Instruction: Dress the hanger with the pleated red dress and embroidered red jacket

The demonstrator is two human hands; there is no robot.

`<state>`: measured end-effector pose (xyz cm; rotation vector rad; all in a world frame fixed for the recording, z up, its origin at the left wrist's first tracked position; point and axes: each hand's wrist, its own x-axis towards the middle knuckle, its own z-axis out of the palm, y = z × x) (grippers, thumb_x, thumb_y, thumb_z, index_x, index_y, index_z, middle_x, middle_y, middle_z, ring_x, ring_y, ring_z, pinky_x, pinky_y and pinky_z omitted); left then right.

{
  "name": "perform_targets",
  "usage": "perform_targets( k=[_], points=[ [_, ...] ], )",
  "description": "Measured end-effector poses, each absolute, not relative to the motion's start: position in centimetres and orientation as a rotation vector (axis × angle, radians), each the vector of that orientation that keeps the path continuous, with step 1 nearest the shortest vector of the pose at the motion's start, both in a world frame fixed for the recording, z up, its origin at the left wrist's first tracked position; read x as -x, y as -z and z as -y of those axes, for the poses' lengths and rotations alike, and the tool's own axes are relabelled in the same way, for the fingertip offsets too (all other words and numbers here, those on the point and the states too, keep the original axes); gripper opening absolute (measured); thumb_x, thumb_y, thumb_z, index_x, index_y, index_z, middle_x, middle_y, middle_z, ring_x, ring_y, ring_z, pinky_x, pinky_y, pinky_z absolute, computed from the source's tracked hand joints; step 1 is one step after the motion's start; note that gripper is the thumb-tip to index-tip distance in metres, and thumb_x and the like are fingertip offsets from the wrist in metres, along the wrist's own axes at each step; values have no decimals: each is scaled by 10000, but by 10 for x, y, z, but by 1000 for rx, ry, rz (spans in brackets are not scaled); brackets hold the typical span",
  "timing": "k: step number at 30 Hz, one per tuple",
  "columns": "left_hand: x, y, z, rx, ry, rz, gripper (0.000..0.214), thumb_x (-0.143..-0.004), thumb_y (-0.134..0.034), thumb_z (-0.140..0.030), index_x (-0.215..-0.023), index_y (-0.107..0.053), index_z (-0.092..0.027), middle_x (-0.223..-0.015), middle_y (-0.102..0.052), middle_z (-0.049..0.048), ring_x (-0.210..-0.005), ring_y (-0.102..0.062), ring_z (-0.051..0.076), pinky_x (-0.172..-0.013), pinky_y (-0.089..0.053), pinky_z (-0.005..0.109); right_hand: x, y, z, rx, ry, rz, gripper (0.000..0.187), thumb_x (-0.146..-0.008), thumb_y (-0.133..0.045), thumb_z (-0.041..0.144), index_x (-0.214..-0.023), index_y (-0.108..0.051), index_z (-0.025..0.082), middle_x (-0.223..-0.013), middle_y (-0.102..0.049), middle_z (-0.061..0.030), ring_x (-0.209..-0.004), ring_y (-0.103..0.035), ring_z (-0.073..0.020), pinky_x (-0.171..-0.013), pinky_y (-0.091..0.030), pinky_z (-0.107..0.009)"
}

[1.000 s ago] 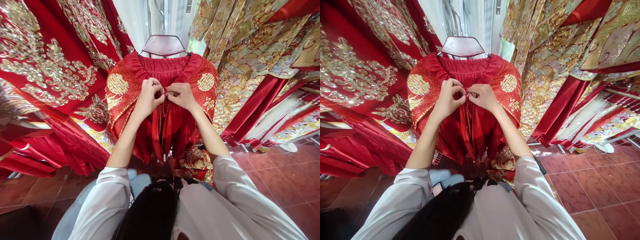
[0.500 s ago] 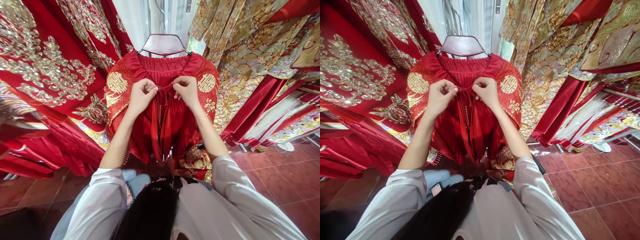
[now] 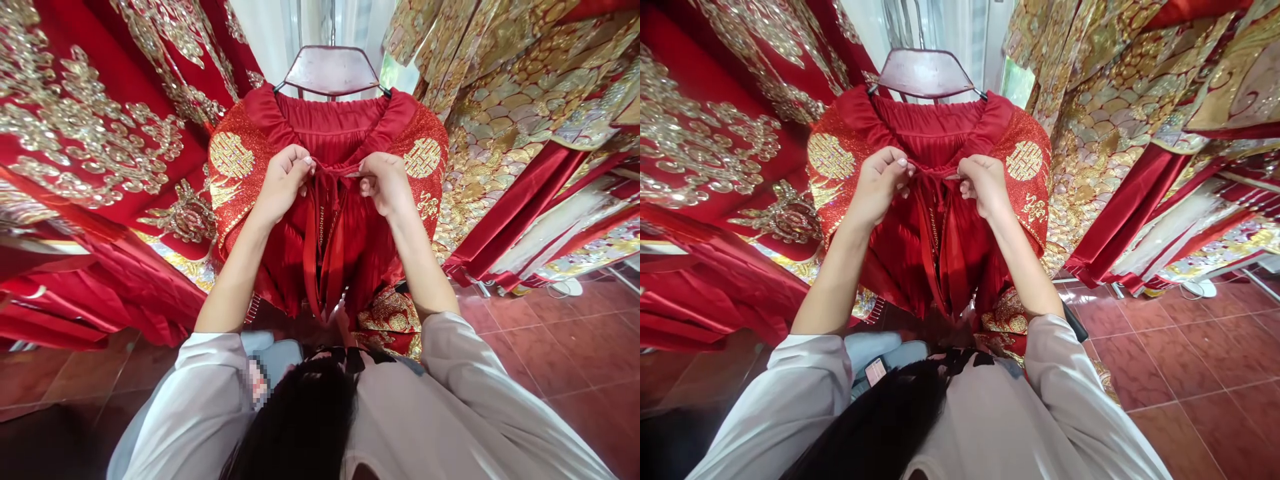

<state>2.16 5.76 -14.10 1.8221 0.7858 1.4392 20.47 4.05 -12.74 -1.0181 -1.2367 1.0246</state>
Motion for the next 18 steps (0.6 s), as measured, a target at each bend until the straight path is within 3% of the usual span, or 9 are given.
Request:
perform_targets(
  k=[6,12,18],
  points=[
    [-21,147,-63,-1835,-1477,-865,361,-865,-576,-528,-805,-499,-180,-706,-454,15,-592,-496,106,-503,-437,220,-199,129,-32,965,-1001,1251,249,-813,-560,321,-650,-433,183,-606,-566,18,-509,-530,-56,-418,-340,-148],
    [-21,140,-61,-1773,-1425,-772,330,-890,-555,-474,-766,-465,-182,-690,-438,11,-509,-400,75,-439,-367,194,-214,128,-39,955,-1081,1430,237,-877,-492,310,-685,-415,195,-564,-474,45,-448,-381,-47,-421,-302,-174],
    [-28,142,-67,-1746,-1457,-727,321,-863,-604,-416,-700,-440,-193,-619,-425,-12,-468,-301,67,-377,-326,194,-243,118,-31,841,-900,1849,271,-700,-737,245,-748,-480,174,-578,-425,58,-546,-429,-60,-499,-371,-191]
  ],
)
